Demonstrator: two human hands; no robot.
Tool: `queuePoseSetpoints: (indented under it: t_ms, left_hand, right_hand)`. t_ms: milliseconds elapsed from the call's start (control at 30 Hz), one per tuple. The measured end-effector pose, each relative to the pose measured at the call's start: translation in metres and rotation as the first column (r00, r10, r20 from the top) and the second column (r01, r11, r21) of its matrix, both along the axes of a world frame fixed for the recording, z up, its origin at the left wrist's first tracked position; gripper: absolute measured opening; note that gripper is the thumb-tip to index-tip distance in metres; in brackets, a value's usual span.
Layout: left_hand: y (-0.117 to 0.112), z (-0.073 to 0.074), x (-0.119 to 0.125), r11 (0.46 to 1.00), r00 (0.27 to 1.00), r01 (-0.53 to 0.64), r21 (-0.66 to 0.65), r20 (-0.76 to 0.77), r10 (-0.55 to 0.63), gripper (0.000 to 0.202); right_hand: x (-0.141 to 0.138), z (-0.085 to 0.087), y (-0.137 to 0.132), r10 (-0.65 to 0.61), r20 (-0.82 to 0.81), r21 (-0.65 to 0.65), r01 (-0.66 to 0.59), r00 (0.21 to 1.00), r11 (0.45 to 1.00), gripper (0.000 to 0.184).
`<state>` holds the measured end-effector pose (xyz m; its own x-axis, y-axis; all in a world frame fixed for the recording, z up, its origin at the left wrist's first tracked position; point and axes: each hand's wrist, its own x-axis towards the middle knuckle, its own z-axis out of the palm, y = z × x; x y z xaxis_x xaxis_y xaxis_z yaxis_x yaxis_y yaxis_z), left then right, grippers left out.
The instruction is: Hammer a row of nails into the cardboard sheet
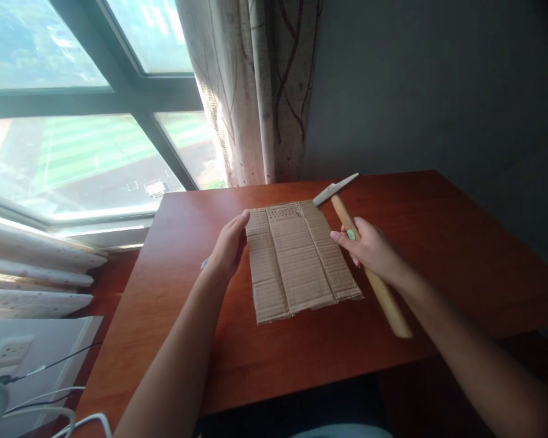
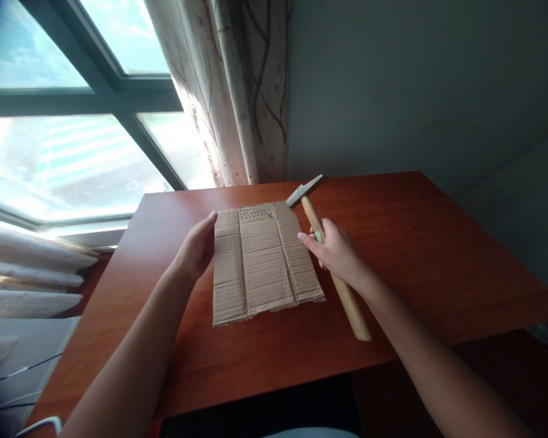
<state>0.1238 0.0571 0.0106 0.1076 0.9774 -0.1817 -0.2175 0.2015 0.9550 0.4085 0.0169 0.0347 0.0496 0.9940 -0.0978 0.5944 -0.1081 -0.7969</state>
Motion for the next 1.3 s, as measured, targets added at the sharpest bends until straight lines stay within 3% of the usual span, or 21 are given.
queuePoseSetpoints:
  t_ms: [67, 167, 367, 567, 967, 1300]
  left_hand:
    - [-0.002, 0.001, 0.010, 0.996, 0.986, 0.057, -0.068, 0.163, -0.045, 0.055]
    - [-0.002, 0.001, 0.018, 0.977, 0.956, 0.136, -0.165, 0.281, -0.086, 0.059]
    - [-0.002, -0.008, 0.014, 0.976, 0.927, 0.179, -0.125, 0.353, -0.125, 0.059]
    - [-0.002, -0.010, 0.014, 0.985, 0.938, 0.149, -0.085, 0.326, -0.113, 0.054]
    - [-0.001, -0.011, 0.014, 0.994, 0.974, 0.086, -0.071, 0.218, -0.068, 0.039]
    - [-0.002, -0.005, 0.008, 0.987, 0.991, 0.099, -0.128, 0.098, -0.087, 0.036]
  right_hand:
    - [-0.003, -0.005, 0.001, -0.003, -0.074, -0.014, 0.002, 0.997, 1.000, 0.035]
    - [-0.007, -0.009, 0.002, -0.023, -0.171, -0.035, 0.017, 0.985, 0.999, 0.033]
    - [-0.012, -0.008, 0.001, -0.046, -0.319, -0.042, 0.034, 0.947, 0.999, 0.032]
    - [-0.012, -0.009, 0.004, -0.078, -0.361, 0.010, 0.087, 0.929, 0.996, 0.033]
    - [-0.009, -0.009, 0.011, -0.043, -0.334, -0.040, 0.031, 0.941, 0.999, 0.029]
    - [-0.006, -0.009, -0.010, -0.006, -0.274, -0.043, -0.006, 0.962, 0.999, 0.035]
